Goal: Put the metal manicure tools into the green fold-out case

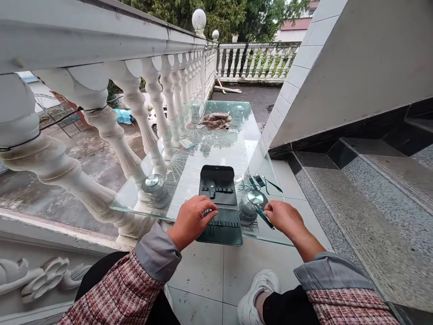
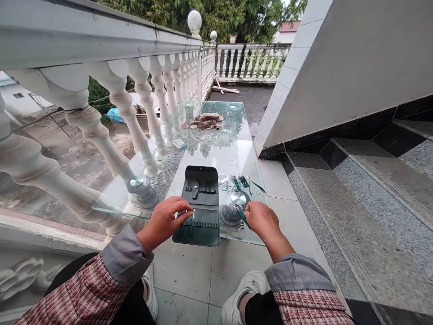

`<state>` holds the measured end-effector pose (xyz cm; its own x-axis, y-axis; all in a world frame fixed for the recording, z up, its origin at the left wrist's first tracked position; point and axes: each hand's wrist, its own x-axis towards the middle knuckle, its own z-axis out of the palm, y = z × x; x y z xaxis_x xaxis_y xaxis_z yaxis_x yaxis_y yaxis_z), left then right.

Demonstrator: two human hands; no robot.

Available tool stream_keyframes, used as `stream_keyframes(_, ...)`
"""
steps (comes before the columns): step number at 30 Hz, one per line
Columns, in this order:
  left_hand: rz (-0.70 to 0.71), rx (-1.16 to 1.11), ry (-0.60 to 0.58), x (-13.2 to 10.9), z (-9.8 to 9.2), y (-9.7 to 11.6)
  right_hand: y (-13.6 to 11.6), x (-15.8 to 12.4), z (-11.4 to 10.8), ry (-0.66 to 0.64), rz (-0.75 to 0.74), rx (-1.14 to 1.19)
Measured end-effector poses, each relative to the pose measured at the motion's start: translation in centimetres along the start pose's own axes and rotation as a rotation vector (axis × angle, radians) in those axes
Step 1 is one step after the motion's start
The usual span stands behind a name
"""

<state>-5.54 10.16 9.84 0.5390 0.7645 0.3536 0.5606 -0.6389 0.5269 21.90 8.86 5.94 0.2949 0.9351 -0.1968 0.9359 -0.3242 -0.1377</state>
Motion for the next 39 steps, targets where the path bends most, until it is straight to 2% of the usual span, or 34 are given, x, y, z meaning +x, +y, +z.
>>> stream_keyframes(14, 0.026, 0.016, -0.011, 0.0, 0.5, -0.2, -0.1, -0.4, 1.1, 0.062, -0.019, 0.087)
stream_keyframes(21, 0.044, 0.021, -0.015, 0.1, 0.8, -0.7, 1.0, 0.0, 0.5, 0.137, 0.026, 0.318)
stream_keyframes(23, 0.037, 0.023, -0.017, 0.1, 0.9, -0.8, 1.0, -0.1, 0.5, 0.125, 0.015, 0.444)
stream_keyframes(28, 0.016, 0.052, -0.046, 0.2, 1.1, -1.0, -1.9, -1.4, 1.1, -0.099, 0.022, 1.103)
stream_keyframes(30, 0.007, 0.067, -0.052, 0.2, 1.2, -1.0, -3.7, -1.9, 1.1, -0.183, 0.002, 1.225)
stream_keyframes(34, -0.011, 0.130, -0.083, 0.3, 1.3, -1.1, -6.8, -2.2, 1.0, -0.257, -0.012, 1.268)
stream_keyframes(39, -0.011, 0.300, -0.267, 0.0, 1.6, -1.7, -8.6, -1.4, 1.6, -0.262, 0.043, 1.214)
